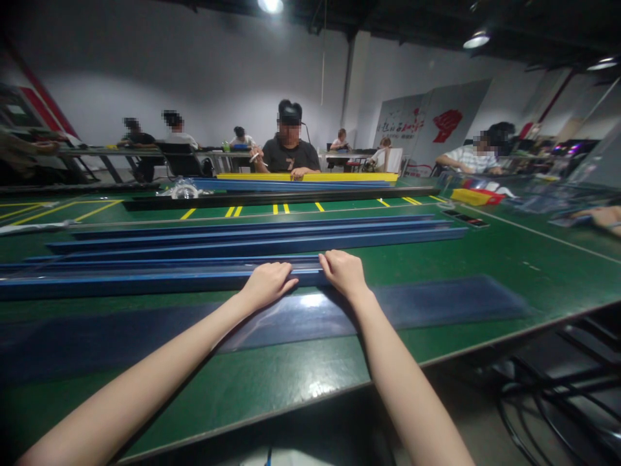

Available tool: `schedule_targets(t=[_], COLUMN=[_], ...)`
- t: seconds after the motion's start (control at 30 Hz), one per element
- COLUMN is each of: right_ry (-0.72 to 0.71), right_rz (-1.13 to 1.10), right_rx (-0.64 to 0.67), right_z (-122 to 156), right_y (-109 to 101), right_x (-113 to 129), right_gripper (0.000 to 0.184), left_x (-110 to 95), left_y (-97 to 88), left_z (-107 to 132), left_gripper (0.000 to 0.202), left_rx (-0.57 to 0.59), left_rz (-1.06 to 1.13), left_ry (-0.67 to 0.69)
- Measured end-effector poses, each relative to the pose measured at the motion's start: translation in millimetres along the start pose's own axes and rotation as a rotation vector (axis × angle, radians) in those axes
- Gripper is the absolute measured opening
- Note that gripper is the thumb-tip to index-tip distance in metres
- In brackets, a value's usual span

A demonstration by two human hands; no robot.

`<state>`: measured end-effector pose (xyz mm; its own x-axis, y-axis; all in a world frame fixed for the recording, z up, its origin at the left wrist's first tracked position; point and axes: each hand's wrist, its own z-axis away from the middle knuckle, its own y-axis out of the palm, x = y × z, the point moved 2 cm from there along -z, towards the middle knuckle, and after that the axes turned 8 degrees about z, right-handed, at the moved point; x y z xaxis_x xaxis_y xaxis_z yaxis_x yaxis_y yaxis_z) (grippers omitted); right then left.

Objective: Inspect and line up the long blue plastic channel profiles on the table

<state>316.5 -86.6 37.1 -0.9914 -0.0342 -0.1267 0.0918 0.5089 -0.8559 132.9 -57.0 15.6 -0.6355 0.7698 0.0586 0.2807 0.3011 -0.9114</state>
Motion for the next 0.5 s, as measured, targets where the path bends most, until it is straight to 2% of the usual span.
schedule_targets(t=[0.1,0.2,0.33,0.5], right_ry=[-0.130,-0.249,-0.264,-0.265], right_rz=[-0.023,-0.082,-0.110,-0.096], right_rx=[0.045,0.112,0.179,0.187], right_z=[1,2,3,1], right_y=[-2,-3,0,0], right_x=[16,21,17,15], right_gripper=[0.036,0.027,0.019,0.019], left_x=[0,-1,-2,-2], left_y=[0.6,0.9,0.5,-0.6], left_z=[1,1,1,1], left_gripper=[0.025,0.027,0.027,0.026], left_rx=[-0.018,-0.026,-0.028,-0.035], left_rz=[-0.018,-0.028,-0.029,-0.014], left_ry=[0.008,0.007,0.017,0.029])
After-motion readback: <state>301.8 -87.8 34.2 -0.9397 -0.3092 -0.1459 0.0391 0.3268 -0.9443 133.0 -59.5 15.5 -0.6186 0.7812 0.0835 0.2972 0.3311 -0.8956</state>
